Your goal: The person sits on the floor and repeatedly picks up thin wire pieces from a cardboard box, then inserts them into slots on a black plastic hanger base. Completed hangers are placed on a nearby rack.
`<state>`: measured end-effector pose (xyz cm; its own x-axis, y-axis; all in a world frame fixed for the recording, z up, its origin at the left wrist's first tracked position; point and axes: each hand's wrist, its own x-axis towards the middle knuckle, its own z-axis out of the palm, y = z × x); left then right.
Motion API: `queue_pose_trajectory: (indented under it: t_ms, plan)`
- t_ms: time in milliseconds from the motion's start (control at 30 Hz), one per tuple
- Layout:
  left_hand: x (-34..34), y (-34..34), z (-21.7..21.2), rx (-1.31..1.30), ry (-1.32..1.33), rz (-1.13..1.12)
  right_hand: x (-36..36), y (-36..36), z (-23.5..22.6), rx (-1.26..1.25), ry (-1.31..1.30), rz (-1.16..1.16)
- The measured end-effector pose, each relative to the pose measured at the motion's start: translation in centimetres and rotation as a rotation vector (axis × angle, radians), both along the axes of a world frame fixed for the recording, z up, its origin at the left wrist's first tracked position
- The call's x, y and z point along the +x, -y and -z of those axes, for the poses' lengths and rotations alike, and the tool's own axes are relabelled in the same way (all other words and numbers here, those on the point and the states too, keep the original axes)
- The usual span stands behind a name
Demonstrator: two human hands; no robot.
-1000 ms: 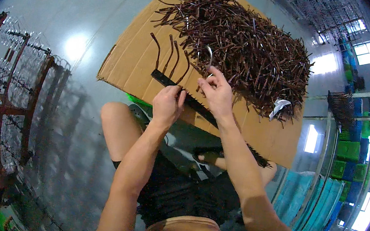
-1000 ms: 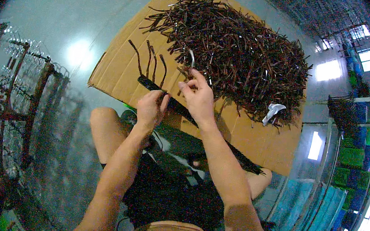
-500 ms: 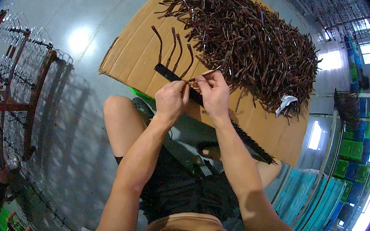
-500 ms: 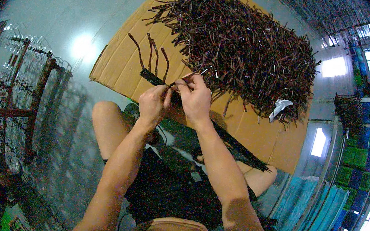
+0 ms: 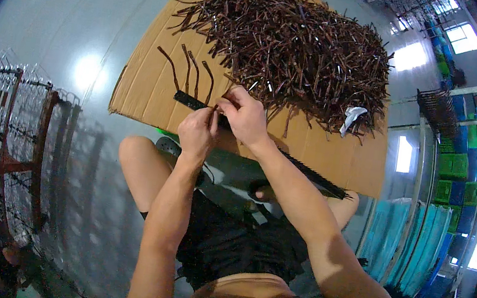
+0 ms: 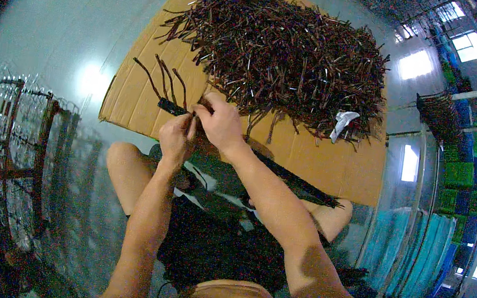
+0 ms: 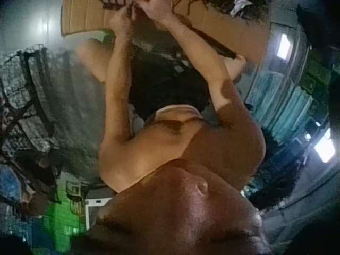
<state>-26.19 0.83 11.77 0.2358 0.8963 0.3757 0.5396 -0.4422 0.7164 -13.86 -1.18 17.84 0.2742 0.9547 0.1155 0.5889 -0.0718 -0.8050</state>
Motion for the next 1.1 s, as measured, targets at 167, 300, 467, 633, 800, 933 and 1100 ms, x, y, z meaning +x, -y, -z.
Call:
queue_pose_trajectory:
  t_ms: [167,300,467,633,800,933,1100]
  plan:
    - [0.2,0.6,0.2,-0.039,-0.047,-0.011,0.1,0.6,1.2,0.076,0.168,-0.074]
    - [-0.2,0.1,-0.4,-0.130,0.030,-0.097,2.5,-0.6,0.0,-0.060,-0.153,-0.242]
    - [-2.4,-0.5,-0.8,-0.198,-0.053,-0.238,6.1,-1.6,0.4,-0.391,0.559,0.100]
    - [-1.2,0.6,-0.6,-0.101,0.143,-0.166,5.6,-2.5,1.2,-0.440,0.766,0.075]
    - [-1.3,0.5,-0.5,-0.085,0.068,-0.127,4.3,-1.3,0.4,-0.386,-0.190,0.203]
    - [-0.7,0.3,0.0,-0.019,0.055,-0.127,2.5,-1.5,0.0,-0.409,-0.844,0.147]
    - [-0.4,0.1,0.1,0.027,0.044,-0.138,-0.1,-2.2,1.2,-0.064,-0.598,0.060]
